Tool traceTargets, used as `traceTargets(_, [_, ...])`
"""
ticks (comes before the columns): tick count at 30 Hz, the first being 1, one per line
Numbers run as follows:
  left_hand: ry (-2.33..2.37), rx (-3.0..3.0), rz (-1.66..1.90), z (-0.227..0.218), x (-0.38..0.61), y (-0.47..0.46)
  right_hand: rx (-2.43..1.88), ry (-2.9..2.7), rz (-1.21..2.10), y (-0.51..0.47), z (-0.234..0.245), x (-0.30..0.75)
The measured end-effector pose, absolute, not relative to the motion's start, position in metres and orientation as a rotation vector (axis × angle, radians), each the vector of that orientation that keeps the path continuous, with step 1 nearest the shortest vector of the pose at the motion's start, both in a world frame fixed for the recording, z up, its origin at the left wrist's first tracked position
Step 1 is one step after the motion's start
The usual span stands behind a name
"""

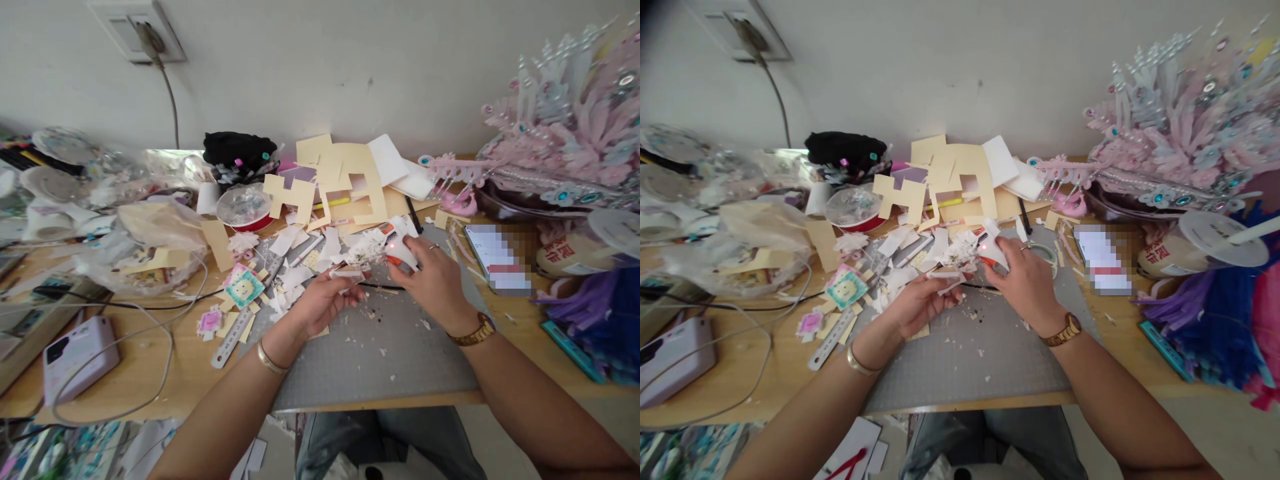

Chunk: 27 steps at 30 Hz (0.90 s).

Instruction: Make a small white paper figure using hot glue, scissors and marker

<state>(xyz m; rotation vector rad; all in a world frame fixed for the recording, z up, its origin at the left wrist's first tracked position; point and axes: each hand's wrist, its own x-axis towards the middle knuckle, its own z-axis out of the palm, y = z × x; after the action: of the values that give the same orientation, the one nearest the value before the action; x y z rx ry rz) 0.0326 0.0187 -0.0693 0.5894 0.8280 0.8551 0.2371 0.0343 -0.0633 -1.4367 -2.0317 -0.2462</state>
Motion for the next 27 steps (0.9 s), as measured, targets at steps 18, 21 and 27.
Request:
traceTargets(18, [0.828, 0.609, 0.859, -0.0657, 0.0315, 0.0185, -1.473, -2.038, -0.187, 0.0337, -0.0608, 0.2378])
traceTargets(21, [0.825, 0.605, 0.864, -0.0651, 0.0315, 0.0187, -1.449, -2.039, -0.208, 0.0336, -0.0596, 0.2381])
traceTargets(27, [0.820, 0.616, 0.868, -0.0639, 0.0315, 0.0198, -1.480, -2.044, -0.202, 0.0337, -0.0577, 0.2391])
